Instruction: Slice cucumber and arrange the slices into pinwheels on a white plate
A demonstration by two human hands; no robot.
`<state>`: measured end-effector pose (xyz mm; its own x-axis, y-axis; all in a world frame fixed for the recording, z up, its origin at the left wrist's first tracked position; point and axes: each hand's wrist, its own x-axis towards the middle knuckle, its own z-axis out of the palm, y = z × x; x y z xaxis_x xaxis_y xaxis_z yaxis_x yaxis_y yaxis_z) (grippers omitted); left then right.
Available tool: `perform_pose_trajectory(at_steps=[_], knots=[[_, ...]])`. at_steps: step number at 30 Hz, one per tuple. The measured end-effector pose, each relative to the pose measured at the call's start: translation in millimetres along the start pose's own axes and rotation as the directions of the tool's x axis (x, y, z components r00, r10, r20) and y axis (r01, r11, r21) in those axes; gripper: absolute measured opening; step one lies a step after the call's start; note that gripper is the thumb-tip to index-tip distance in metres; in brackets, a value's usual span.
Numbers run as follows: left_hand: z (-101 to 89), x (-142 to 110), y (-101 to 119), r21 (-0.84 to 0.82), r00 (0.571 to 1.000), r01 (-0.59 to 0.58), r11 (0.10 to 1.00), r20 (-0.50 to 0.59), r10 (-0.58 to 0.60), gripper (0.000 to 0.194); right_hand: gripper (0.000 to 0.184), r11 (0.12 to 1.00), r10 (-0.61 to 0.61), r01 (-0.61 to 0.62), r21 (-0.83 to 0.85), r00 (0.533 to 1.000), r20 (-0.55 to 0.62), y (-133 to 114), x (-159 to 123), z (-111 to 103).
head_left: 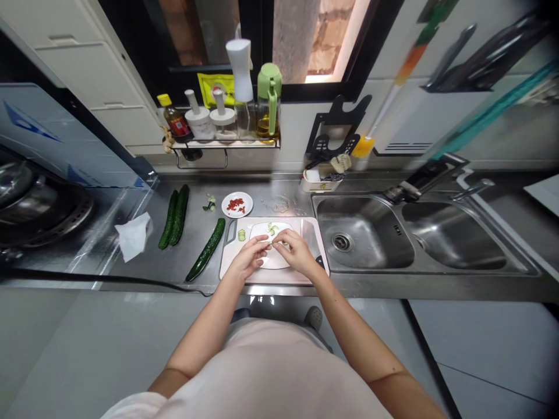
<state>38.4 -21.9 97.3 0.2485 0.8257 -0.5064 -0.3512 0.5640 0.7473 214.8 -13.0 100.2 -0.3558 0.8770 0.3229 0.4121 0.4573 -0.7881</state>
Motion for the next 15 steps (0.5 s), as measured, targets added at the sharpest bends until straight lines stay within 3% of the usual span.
perform_pose_trajectory(at_steps=[15], knots=[[0.9,1.0,3.8,0.174,0.975,-0.184,0.967,-0.095,0.203,0.054,0.012,0.999,0.006,0.0,-0.054,0.994,0.108,-2.2,0.1,-0.2]])
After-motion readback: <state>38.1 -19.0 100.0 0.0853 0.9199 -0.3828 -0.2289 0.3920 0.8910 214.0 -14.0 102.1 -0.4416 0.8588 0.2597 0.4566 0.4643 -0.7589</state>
